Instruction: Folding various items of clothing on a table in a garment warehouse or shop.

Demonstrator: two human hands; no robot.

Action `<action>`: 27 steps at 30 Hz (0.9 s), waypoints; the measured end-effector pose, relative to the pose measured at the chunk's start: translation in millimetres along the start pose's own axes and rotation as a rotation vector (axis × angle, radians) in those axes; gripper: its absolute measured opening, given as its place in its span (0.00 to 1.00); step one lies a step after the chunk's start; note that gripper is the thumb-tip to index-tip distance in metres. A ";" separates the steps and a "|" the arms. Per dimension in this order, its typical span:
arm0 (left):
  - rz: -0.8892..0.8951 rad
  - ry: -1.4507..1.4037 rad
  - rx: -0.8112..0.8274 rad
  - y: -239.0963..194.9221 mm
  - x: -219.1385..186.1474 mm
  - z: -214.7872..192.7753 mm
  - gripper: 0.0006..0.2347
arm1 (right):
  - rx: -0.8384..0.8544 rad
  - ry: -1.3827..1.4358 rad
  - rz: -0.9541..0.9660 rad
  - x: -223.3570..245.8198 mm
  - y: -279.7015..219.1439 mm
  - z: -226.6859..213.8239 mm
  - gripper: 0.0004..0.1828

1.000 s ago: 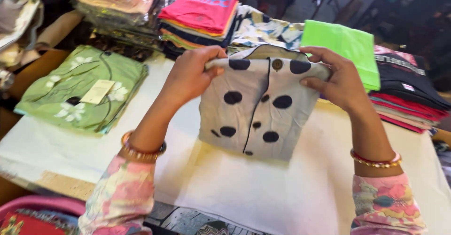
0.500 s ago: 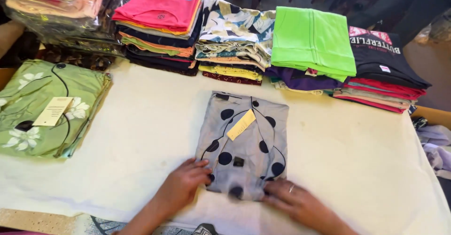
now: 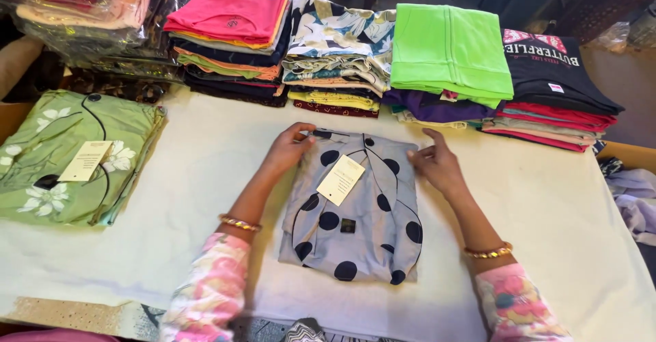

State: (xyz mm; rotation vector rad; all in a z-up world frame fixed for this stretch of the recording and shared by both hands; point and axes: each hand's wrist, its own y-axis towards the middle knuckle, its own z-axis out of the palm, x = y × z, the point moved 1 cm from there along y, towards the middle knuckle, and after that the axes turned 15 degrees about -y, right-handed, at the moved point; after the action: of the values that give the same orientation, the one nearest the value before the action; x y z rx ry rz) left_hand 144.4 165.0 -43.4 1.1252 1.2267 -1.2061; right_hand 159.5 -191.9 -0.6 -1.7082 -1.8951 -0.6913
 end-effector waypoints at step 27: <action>0.067 -0.374 -0.133 13.6 34.9 17.7 0.21 | -0.058 0.361 -0.105 -13.6 13.3 40.8 0.20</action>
State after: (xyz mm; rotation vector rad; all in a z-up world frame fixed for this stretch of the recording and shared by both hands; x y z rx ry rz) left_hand 158.1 146.6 -78.0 0.7928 0.9597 -1.2008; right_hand 173.1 -173.9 -39.6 -1.4098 -1.7308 -1.0277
